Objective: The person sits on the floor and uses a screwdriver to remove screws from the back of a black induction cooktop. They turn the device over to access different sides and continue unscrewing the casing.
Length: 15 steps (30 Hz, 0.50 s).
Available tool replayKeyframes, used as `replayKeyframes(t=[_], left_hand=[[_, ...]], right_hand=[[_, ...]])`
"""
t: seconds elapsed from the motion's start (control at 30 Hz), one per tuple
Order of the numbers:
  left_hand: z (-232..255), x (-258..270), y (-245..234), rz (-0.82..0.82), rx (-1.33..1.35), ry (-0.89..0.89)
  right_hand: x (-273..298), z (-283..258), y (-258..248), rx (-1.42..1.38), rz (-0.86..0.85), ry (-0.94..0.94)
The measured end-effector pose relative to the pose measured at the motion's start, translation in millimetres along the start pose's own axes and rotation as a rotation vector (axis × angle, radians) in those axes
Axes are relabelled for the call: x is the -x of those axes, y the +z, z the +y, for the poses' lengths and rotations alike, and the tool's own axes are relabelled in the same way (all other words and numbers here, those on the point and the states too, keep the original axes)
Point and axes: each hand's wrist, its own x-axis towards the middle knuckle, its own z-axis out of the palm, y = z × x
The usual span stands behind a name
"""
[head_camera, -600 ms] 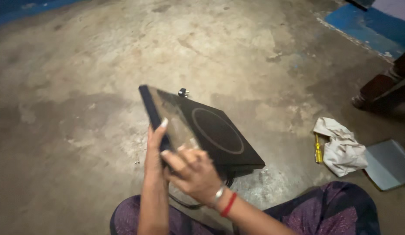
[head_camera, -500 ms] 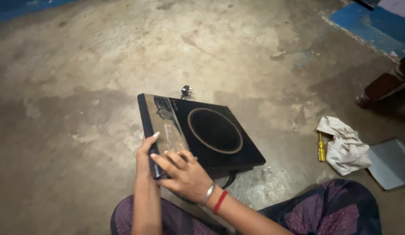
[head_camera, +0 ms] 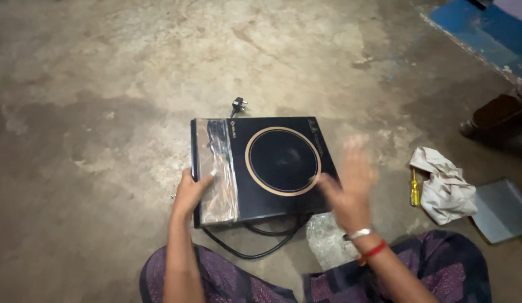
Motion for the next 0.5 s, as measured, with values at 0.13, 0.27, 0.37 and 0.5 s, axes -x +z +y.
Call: replayKeyframes(t=[0.13, 0.27, 0.37, 0.5], left_hand=[[-30, -3, 10, 0.186, -0.312, -0.104], [-34, -13, 16, 0.25, -0.406, -0.111], [-34, -15, 18, 0.259, -0.5, -0.135], [-30, -9, 24, 0.326, -0.594, -0.08]], right_hand=[[26, 33, 29, -0.014, -0.074, -0.009], [47, 42, 57, 0.13, -0.259, -0.066], [63, 44, 63, 0.15, -0.28, -0.101], [67, 44, 55, 0.184, -0.243, -0.106]])
